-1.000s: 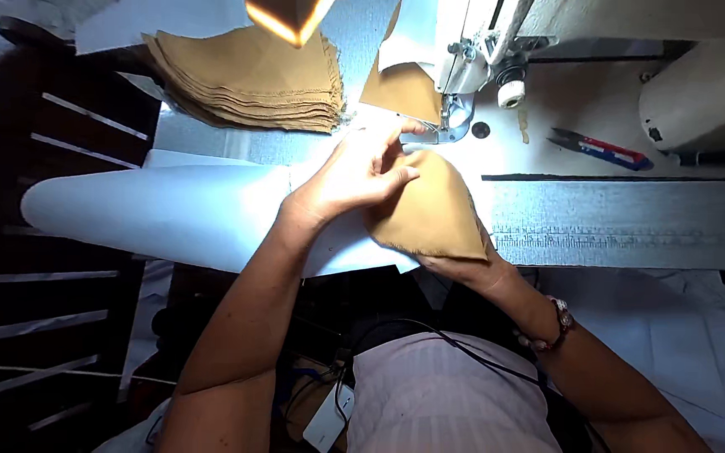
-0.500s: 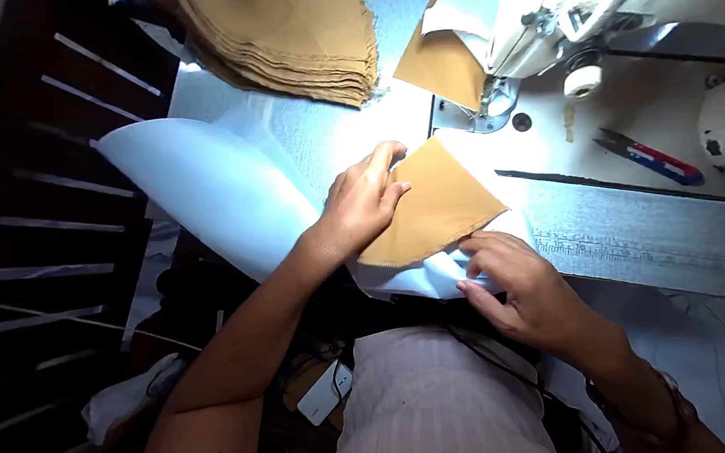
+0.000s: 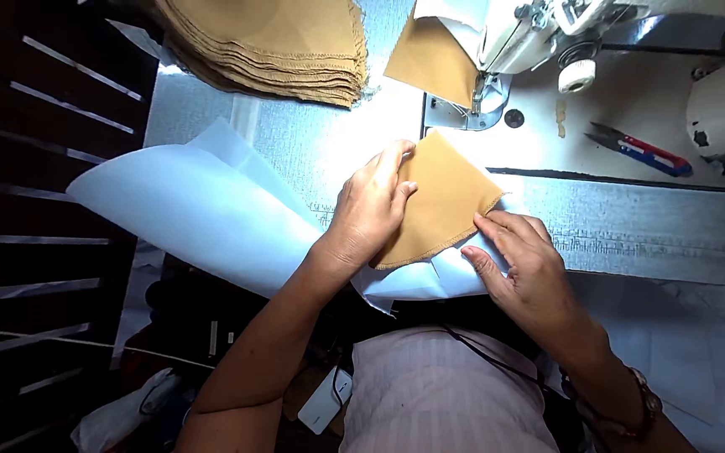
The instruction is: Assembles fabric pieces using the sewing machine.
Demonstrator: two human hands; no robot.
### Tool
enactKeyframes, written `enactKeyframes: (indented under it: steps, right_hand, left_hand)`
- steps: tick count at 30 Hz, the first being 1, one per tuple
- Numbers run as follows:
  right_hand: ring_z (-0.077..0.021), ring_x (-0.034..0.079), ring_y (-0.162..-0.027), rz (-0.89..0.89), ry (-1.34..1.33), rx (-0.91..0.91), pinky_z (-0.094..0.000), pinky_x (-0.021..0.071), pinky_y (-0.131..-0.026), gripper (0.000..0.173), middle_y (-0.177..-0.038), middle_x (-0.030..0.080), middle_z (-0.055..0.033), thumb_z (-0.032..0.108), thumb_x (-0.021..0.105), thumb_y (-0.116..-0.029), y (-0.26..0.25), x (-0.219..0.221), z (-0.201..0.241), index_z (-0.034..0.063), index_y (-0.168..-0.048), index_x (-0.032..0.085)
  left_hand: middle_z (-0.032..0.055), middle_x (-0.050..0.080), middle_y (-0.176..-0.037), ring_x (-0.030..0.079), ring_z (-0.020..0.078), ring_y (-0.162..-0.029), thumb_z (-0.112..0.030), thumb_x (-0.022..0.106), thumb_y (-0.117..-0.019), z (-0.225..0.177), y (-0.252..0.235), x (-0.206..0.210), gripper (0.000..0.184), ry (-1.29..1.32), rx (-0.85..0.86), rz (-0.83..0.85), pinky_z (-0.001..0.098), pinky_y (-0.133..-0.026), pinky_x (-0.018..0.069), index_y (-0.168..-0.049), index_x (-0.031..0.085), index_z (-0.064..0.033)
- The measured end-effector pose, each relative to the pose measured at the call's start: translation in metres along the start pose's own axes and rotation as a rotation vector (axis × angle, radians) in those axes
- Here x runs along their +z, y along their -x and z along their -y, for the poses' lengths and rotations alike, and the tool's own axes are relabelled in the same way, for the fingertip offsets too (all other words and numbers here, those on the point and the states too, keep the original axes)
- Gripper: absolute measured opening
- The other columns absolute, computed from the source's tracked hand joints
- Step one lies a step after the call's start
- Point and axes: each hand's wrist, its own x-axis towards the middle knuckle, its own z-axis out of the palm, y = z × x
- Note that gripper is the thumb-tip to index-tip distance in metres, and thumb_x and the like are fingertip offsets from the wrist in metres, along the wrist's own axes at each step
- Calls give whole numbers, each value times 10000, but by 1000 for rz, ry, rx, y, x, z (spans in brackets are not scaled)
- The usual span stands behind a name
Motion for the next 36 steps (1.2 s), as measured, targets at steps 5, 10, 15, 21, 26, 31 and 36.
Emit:
enactKeyframes:
  steps: [5,10,15,21,26,31,36]
  right_hand:
    - [-386,623,-1102,-14,86,18,-503,496,-903,439,-1164,693,-197,334,581,-995,3,1,-4,-20,-1209,727]
    - [-416,613,-1100,7,132,26,-535,486,-876,439,-1189,673,-216,330,583,-988,4,1,-4,-6,-1234,720]
    - [-438,611,-1097,29,166,21,-539,498,-865,423,-1189,654,-239,291,605,-970,4,0,-2,-11,-1247,711]
    - [-437,608,-1134,81,188,-16,-549,494,-926,420,-1217,656,-227,278,602,-965,0,-4,-6,-12,-1250,707]
    - [-322,686,-851,181,116,-299,-570,476,-980,339,-863,698,-137,258,540,-1010,-19,-22,-16,25,-1087,773]
    - [-286,564,-477,382,352,-340,-582,473,-769,640,-468,483,-81,425,384,-1070,-50,-45,-23,52,-580,562]
    - [-454,640,-849,140,531,-264,-654,432,-914,166,-893,643,-247,62,614,-965,-61,-32,-19,-59,-870,674]
  left_hand:
    - [166,691,-975,678,285,-824,-148,689,-958,0,-4,2,521,11,-97,0,478,-772,553,-1426,498,-21]
    - [168,682,-968,671,281,-808,-138,694,-956,-3,-7,-1,574,7,-134,35,477,-765,552,-1466,454,-26]
    - [254,617,-1184,626,432,-1072,-134,714,-945,-19,-22,-12,522,-190,-81,160,602,-878,505,-1412,523,-1]
    - [158,669,-1345,577,379,-1326,-121,440,-1041,2,-53,24,345,-75,862,315,513,-1120,436,-1222,717,-26]
    - [148,494,-1555,412,366,-1476,-283,313,-1097,14,-32,33,506,-109,715,348,535,-1225,276,-1466,544,-23]
    - [153,484,-1562,406,377,-1478,-289,337,-1094,2,-4,35,503,-188,409,187,559,-1225,263,-1476,533,-27]
    - [168,421,-1603,340,410,-1506,-332,338,-1099,-9,2,40,531,-228,267,152,606,-1216,235,-1514,485,-35]
